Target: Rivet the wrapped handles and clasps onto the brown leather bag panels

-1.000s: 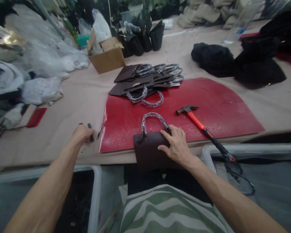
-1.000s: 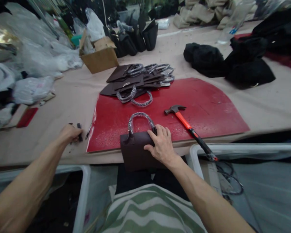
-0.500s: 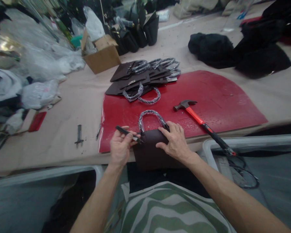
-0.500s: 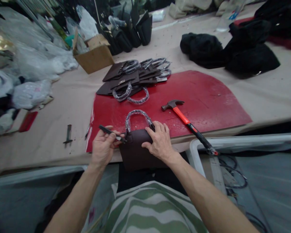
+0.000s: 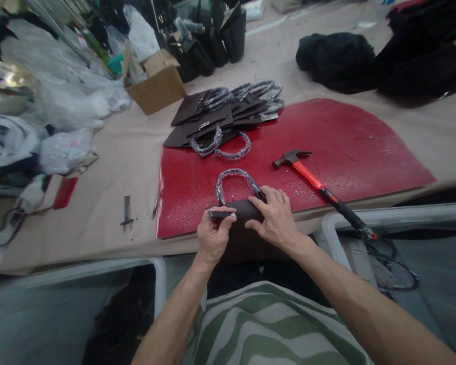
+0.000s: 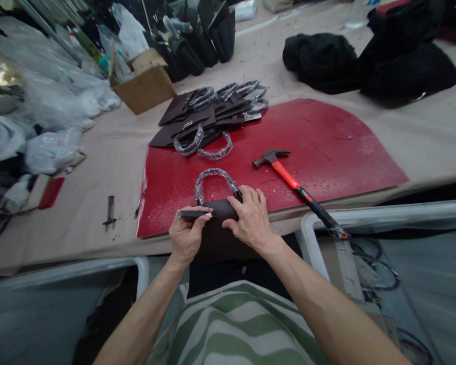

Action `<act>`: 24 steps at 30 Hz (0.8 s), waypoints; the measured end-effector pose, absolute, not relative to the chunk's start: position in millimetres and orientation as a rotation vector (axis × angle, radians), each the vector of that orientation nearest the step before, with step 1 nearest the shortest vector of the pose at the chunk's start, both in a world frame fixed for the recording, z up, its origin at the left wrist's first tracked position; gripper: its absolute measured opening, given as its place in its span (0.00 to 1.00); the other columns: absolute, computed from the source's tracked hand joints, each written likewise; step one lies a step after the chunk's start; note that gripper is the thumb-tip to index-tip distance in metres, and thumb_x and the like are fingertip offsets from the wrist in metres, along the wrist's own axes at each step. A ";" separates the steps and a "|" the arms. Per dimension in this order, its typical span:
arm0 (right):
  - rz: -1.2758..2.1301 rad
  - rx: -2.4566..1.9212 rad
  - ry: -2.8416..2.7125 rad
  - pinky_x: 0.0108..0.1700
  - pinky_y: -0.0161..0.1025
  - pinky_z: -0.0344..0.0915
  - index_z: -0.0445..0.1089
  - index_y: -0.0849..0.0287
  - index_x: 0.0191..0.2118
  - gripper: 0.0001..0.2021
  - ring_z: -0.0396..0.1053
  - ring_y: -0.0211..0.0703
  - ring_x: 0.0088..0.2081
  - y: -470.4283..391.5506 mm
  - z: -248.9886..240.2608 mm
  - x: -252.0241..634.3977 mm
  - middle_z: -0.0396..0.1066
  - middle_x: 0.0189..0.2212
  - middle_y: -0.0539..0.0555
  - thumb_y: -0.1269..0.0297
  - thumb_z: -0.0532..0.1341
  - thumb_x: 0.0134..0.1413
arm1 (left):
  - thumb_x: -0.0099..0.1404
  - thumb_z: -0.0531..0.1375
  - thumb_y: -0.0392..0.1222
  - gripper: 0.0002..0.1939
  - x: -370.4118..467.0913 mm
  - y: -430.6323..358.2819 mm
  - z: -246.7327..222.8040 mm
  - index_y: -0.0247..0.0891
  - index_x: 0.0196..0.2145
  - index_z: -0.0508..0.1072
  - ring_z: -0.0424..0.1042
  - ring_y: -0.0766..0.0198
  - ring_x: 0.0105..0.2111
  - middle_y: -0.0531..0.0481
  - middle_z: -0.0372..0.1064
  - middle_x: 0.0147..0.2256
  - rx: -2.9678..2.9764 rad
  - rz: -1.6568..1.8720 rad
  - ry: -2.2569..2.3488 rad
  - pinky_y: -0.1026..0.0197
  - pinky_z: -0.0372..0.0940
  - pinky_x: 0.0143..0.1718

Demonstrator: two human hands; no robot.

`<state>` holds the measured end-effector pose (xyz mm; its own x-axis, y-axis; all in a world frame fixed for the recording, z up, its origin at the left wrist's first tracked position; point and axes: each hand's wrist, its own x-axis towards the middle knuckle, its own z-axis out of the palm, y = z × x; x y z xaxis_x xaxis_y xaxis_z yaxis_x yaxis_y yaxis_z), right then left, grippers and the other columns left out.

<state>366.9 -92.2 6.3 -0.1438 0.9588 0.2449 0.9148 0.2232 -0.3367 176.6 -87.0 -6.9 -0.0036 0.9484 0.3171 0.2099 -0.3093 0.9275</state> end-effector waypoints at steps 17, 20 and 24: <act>0.157 -1.724 -2.083 0.60 0.58 0.54 0.71 0.57 0.56 0.31 0.58 0.64 0.59 -91.9 5.1 367.4 0.61 0.59 0.66 0.50 0.71 0.47 | 0.68 0.64 0.45 0.10 177.0 -82.6 -22.3 0.39 0.43 0.69 0.80 0.60 0.41 0.47 0.78 0.40 1.728 1.411 1.171 0.52 0.74 0.48; 0.156 -1.727 -2.079 0.60 0.58 0.55 0.71 0.57 0.56 0.30 0.58 0.64 0.59 -92.0 5.6 367.1 0.61 0.60 0.67 0.50 0.71 0.47 | 0.68 0.63 0.43 0.10 178.0 -80.3 -21.9 0.39 0.43 0.69 0.80 0.60 0.41 0.48 0.78 0.40 1.760 1.417 1.122 0.53 0.74 0.48; 0.149 -1.730 -2.082 0.60 0.59 0.55 0.71 0.57 0.56 0.30 0.58 0.64 0.59 -92.1 6.5 366.9 0.61 0.60 0.67 0.50 0.71 0.47 | 0.69 0.62 0.43 0.09 179.8 -77.2 -20.0 0.39 0.43 0.68 0.79 0.60 0.41 0.48 0.77 0.39 1.838 1.388 1.136 0.54 0.74 0.47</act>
